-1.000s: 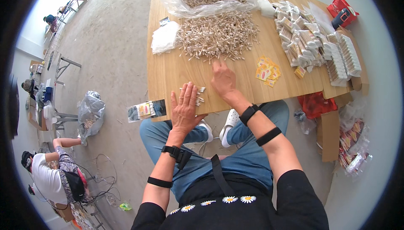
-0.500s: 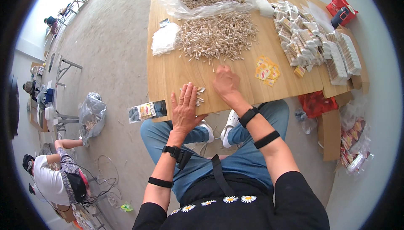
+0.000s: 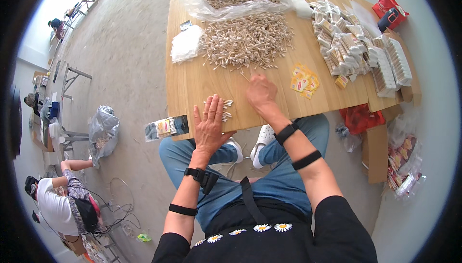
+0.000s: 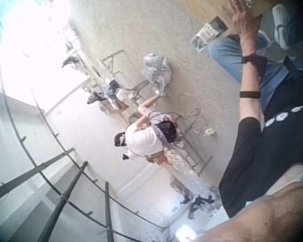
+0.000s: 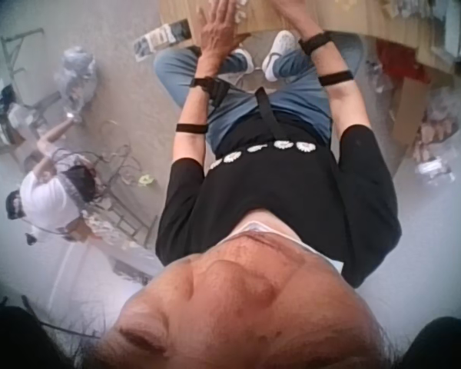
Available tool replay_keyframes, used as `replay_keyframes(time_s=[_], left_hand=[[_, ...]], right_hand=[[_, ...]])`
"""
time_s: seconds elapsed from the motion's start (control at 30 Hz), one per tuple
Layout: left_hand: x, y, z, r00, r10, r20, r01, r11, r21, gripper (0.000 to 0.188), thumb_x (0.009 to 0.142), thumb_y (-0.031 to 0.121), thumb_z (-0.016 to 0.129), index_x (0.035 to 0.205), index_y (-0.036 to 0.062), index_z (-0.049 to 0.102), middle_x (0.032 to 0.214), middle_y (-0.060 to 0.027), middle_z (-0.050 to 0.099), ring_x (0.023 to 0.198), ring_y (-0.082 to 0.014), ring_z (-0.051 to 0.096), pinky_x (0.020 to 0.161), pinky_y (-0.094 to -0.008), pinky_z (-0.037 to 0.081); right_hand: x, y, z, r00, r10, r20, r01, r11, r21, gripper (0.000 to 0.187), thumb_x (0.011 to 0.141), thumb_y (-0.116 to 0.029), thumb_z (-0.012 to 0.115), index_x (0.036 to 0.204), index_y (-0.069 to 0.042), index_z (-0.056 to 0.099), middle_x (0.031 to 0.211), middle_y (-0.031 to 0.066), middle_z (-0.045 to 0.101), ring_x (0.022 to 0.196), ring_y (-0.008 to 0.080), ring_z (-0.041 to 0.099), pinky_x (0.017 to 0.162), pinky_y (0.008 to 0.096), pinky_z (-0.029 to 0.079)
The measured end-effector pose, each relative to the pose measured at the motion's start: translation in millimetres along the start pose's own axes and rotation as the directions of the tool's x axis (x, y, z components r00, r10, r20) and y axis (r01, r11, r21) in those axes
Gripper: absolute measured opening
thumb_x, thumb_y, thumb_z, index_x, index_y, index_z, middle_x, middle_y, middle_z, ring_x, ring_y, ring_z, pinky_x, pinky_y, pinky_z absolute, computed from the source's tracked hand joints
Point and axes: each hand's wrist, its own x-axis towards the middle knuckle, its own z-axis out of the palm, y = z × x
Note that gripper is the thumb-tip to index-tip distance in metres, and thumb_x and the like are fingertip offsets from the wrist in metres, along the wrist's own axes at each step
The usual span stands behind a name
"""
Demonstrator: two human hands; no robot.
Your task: Packing bundles of cotton swabs into plastic bags and placing them on a pile.
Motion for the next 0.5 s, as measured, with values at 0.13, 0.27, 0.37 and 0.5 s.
replay_keyframes(time_s=[0.13, 0.27, 0.37, 0.5], left_hand=[[2, 0, 1, 1.0, 0.006, -0.017, -0.006, 1.0, -0.006, 0.116, 0.064, 0.054, 0.084, 0.156, 0.0081, 0.031, 0.164, -0.0088, 0.028, 0.154, -0.0251, 0.022, 0.123, -0.0593, 0.012], [2, -1, 0, 1.0, 0.013, 0.014, -0.013, 1.0, -0.015, 0.116, 0.064, 0.054, 0.083, 0.157, 0.0082, 0.03, 0.165, -0.0089, 0.027, 0.154, -0.0254, 0.022, 0.123, -0.0596, 0.011], [1, -1, 0, 1.0, 0.022, -0.007, -0.022, 1.0, -0.02, 0.117, 0.064, 0.053, 0.084, 0.157, 0.0082, 0.029, 0.165, -0.009, 0.027, 0.154, -0.0255, 0.021, 0.123, -0.0597, 0.011], [3, 1, -2, 1.0, 0.006, 0.013, -0.006, 1.0, -0.023, 0.117, 0.063, 0.052, 0.084, 0.157, 0.0083, 0.03, 0.165, -0.0091, 0.027, 0.154, -0.0254, 0.021, 0.123, -0.0591, 0.011]], right_hand=[[-24, 6, 0, 0.962, -0.266, -0.056, 0.265, 0.964, -0.033, 0.009, 0.083, -0.015, 0.063, 0.089, -0.009, 0.067, 0.091, 0.0109, 0.068, 0.079, 0.0299, 0.072, 0.065, 0.043, 0.058], [-30, -37, -3, 0.925, -0.377, 0.038, 0.377, 0.926, 0.014, 0.006, 0.082, -0.012, 0.062, 0.087, -0.009, 0.065, 0.089, 0.0104, 0.065, 0.08, 0.0301, 0.07, 0.065, 0.0441, 0.056], [-28, -45, 1, 0.829, -0.551, -0.101, 0.557, 0.792, 0.248, 0.006, 0.083, -0.01, 0.063, 0.085, -0.005, 0.062, 0.091, 0.0167, 0.063, 0.081, 0.0376, 0.068, 0.068, 0.0464, 0.056], [-1, -10, -2, 0.916, -0.383, -0.121, 0.401, 0.892, 0.208, 0.017, 0.081, -0.011, 0.067, 0.096, -0.005, 0.06, 0.101, 0.0184, 0.06, 0.09, 0.0372, 0.064, 0.073, 0.0458, 0.055]])
